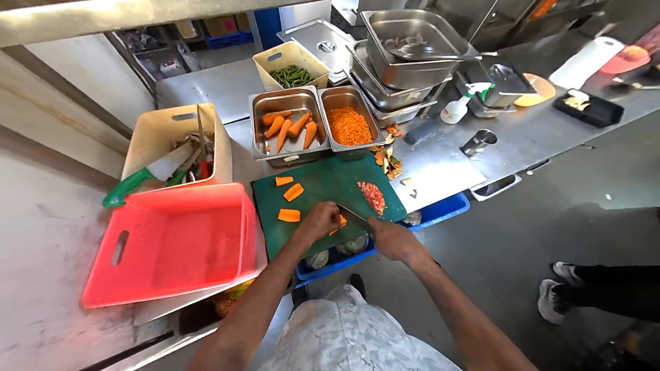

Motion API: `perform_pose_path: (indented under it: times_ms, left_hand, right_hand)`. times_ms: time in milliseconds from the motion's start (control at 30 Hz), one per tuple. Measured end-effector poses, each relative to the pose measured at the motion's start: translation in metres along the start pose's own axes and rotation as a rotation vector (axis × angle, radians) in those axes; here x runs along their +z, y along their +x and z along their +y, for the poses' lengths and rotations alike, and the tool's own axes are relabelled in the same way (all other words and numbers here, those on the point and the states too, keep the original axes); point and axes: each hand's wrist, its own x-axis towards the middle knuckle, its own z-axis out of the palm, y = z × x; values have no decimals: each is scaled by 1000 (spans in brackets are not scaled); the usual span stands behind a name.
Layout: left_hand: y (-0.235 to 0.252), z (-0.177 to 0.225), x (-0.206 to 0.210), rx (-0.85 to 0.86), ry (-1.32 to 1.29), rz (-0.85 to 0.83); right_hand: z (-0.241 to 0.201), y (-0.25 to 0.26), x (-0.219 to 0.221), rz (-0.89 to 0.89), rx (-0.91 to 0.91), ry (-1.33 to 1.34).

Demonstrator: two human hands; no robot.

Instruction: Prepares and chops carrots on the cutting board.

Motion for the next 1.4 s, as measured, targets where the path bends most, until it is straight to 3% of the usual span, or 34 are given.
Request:
perform_pose_path:
  times_ms: [133,333,467,667,867,1033,1233,1400]
  left_hand:
    - [-2,-2,3,7,19,16]
    - [-5,-7,8,3,-29,68]
    - [-11,-13,17,50,-5,139]
    - [-28,-13,21,86,-25,287]
    - [-28,-11,13,23,55,98]
    - [-19,1,-2,-16,49,-12]
    - [-19,-10,5,75,50,82]
    - [-24,-10,4,43,-1,97]
  right_hand:
    - [-8,33,33,-16,-12,114]
    - [-1,12,-5,-27,-57,22]
    - [-14,31,38,-65,-29,124]
    - [-17,34,39,-47,-22,123]
    - [-18,30,39,-32,-15,94]
    - [-14,-6,-2,21,-15,-58]
    - [-25,30,35,0,-31,88]
    - [-15,11,3,-16,-62,-3]
